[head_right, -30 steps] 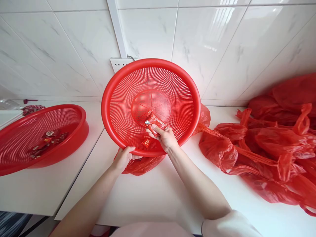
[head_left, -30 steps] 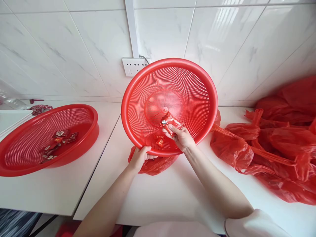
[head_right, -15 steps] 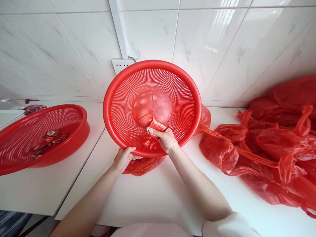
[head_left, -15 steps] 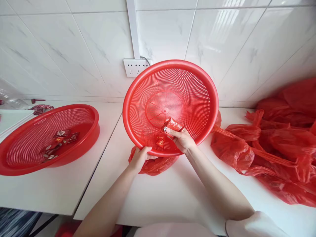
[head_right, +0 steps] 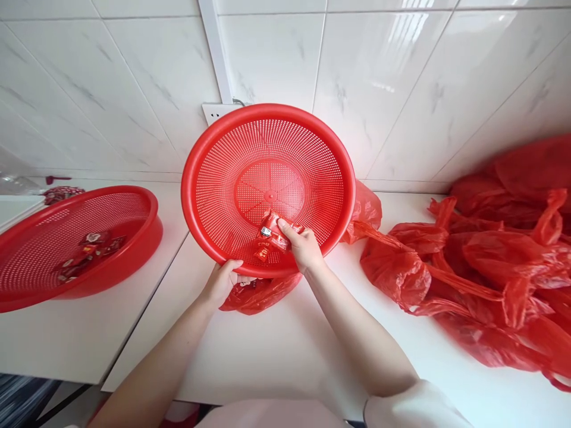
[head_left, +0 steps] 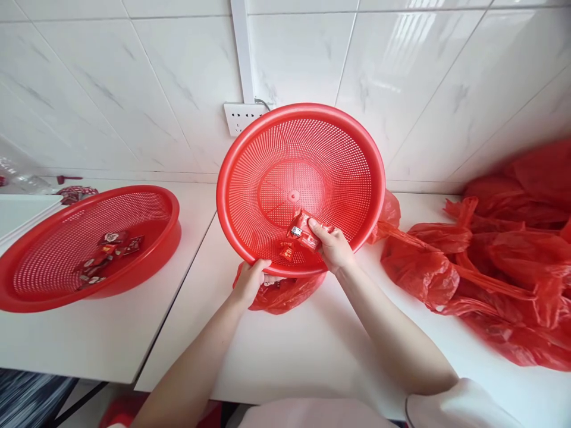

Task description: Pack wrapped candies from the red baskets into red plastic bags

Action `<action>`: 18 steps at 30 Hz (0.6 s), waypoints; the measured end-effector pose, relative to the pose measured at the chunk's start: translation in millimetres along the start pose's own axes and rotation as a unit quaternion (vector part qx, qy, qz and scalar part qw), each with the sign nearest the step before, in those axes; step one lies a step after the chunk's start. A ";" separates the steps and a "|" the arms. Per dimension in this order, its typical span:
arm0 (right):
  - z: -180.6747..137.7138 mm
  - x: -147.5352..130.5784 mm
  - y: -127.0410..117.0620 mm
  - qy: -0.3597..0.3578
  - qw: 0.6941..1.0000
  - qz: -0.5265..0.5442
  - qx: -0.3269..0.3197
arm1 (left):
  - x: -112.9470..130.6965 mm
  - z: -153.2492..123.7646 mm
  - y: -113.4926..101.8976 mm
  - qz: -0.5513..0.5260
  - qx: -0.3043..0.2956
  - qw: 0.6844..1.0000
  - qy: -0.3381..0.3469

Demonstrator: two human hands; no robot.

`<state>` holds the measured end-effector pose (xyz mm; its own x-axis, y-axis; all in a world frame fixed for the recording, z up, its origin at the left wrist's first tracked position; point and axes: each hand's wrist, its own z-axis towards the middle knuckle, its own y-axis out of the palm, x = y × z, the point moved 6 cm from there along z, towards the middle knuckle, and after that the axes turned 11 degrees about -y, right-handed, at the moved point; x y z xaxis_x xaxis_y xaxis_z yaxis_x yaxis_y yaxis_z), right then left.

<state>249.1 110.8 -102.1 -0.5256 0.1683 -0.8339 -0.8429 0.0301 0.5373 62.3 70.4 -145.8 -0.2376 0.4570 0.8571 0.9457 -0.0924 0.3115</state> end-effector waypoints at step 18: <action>-21.1 -19.0 32.1 -0.259 0.772 -0.520 -0.259 | 10.5 -4.1 5.4 -0.041 -0.007 0.999 0.008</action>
<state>229.6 87.8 -71.6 0.4693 0.6945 -0.5454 -0.7814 0.0388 -0.6229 64.0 71.1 -133.4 -0.3176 0.4495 0.8349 0.9198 -0.0680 0.3865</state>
